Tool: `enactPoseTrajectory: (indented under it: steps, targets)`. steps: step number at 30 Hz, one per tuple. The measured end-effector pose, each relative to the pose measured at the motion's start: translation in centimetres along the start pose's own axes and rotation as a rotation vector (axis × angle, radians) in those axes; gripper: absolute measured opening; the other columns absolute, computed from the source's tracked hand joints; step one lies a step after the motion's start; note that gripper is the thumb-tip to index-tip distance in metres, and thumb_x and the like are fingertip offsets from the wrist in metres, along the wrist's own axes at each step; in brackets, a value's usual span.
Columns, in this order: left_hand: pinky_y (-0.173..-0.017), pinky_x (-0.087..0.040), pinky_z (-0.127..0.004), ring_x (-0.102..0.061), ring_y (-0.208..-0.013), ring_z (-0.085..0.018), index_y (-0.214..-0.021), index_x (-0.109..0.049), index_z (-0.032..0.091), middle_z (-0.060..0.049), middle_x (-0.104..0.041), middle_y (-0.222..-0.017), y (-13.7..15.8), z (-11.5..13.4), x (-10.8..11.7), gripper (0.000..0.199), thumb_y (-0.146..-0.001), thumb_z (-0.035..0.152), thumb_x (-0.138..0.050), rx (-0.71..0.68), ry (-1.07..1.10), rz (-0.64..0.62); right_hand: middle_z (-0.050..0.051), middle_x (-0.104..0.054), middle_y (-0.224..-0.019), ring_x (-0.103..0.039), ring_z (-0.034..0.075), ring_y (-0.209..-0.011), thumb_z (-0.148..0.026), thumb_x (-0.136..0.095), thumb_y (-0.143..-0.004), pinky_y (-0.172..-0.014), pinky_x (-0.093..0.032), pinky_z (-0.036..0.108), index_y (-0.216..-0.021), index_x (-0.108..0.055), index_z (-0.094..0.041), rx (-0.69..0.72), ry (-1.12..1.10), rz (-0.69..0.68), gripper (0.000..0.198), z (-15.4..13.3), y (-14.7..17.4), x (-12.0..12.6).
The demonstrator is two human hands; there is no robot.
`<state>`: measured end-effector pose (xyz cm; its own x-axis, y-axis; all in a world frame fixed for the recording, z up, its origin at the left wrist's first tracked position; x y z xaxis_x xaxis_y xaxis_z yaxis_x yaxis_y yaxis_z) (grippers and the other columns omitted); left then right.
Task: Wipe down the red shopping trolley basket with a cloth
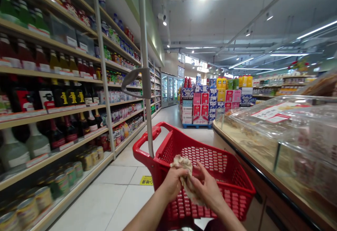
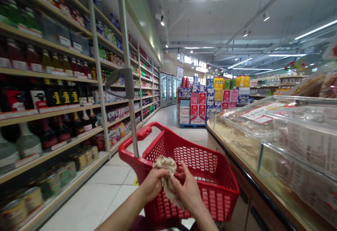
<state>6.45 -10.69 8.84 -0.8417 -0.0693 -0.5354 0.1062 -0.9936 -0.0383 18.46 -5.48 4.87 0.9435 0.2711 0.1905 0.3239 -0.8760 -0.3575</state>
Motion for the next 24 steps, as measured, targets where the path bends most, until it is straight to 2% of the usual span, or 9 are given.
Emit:
enactPoseTrajectory:
  steps: [4,7,9,11,13,15,16,20,24]
  targets:
    - [-0.063,-0.043,-0.025,-0.058,-0.065,-0.014,-0.073,-0.059,0.014,-0.003,-0.064,-0.070,-0.4,0.8,1.2,0.020,-0.056,0.023,-0.066,-0.129,-0.273,0.186,-0.001,-0.058,-0.056,-0.052,0.013,-0.050,-0.035,-0.058,-0.066,-0.047,-0.039,0.022,-0.072,-0.058,-0.017,-0.080,-0.218,-0.042,0.020,-1.4,0.4,-0.9]
    - [-0.060,-0.042,-0.024,-0.056,-0.061,-0.012,-0.071,-0.055,0.016,-0.002,-0.062,-0.069,-0.5,3.1,3.0,0.020,-0.063,0.032,-0.062,-0.192,-0.232,0.385,-0.002,-0.055,-0.052,-0.049,0.012,-0.048,-0.038,-0.063,-0.059,-0.046,-0.037,0.021,-0.061,-0.054,-0.017,-0.138,-0.304,0.061,0.023,-1.0,0.7,1.0]
    - [-0.062,-0.044,-0.026,-0.058,-0.066,-0.013,-0.079,-0.053,0.018,-0.004,-0.062,-0.076,-0.2,4.0,3.4,0.026,-0.062,0.035,-0.062,-0.179,-0.219,0.417,-0.002,-0.056,-0.054,-0.050,0.012,-0.049,-0.041,-0.067,-0.054,-0.048,-0.038,0.022,-0.064,-0.055,-0.018,-0.193,-0.373,0.156,0.028,-1.0,0.8,2.1]
    - [-0.071,-0.044,-0.029,-0.058,-0.081,-0.017,-0.089,-0.054,0.018,-0.008,-0.062,-0.090,0.4,3.8,2.7,0.038,-0.058,0.035,-0.067,-0.172,-0.343,0.326,-0.003,-0.057,-0.055,-0.050,0.012,-0.048,-0.043,-0.068,-0.052,-0.048,-0.039,0.023,-0.067,-0.055,-0.019,-0.233,-0.451,0.169,0.032,-1.7,0.9,2.3]
    - [-0.079,-0.042,-0.030,-0.055,-0.095,-0.020,-0.104,-0.052,0.019,-0.009,-0.059,-0.104,1.2,2.2,1.3,0.060,-0.049,0.027,-0.074,-0.146,-0.486,0.104,-0.003,-0.057,-0.054,-0.049,0.011,-0.046,-0.044,-0.069,-0.052,-0.047,-0.039,0.023,-0.070,-0.055,-0.019,-0.252,-0.513,0.056,0.034,-3.1,1.0,1.8]
    - [-0.077,-0.043,-0.029,-0.056,-0.090,-0.020,-0.108,-0.051,0.020,-0.006,-0.062,-0.100,1.9,0.2,0.0,0.068,-0.044,0.018,-0.075,-0.045,-0.562,-0.160,-0.004,-0.056,-0.052,-0.048,0.010,-0.043,-0.044,-0.069,-0.053,-0.045,-0.037,0.022,-0.072,-0.055,-0.018,-0.257,-0.548,-0.048,0.035,-4.7,0.9,1.4]
    - [-0.071,-0.044,-0.028,-0.058,-0.080,-0.018,-0.102,-0.055,0.019,-0.003,-0.064,-0.089,2.1,-0.5,-0.3,0.060,-0.045,0.016,-0.073,0.023,-0.591,-0.256,-0.004,-0.055,-0.051,-0.049,0.010,-0.043,-0.043,-0.070,-0.053,-0.045,-0.036,0.021,-0.074,-0.055,-0.018,-0.261,-0.557,-0.069,0.036,-5.4,0.8,1.5]
    - [-0.064,-0.044,-0.028,-0.057,-0.058,-0.015,-0.064,-0.061,0.013,0.002,-0.061,-0.058,2.3,0.8,0.8,0.016,-0.052,0.020,-0.067,0.134,-0.545,-0.229,-0.005,-0.056,-0.051,-0.051,0.011,-0.045,-0.041,-0.071,-0.053,-0.047,-0.038,0.023,-0.081,-0.057,-0.020,-0.307,-0.572,-0.076,0.037,-6.8,-0.2,3.4]
    - [-0.080,-0.043,-0.037,-0.061,-0.080,-0.022,-0.083,-0.062,0.014,-0.006,-0.067,-0.075,3.0,2.5,2.5,0.033,-0.063,0.041,-0.061,0.221,-0.029,-0.258,-0.002,-0.063,-0.067,-0.059,0.017,-0.058,-0.042,-0.068,-0.057,-0.056,-0.044,0.029,-0.093,-0.056,-0.023,-0.362,-0.663,-0.022,0.042,-5.3,-0.9,4.3]
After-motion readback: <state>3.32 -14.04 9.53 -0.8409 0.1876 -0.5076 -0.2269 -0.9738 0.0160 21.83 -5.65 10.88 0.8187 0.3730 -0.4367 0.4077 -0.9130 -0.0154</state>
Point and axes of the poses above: each hand's wrist, its own y-axis away from the middle knuckle, its own x-axis out of the back of the hand, z = x × y, the point moved 2 cm from there along -y, towards the middle knuckle
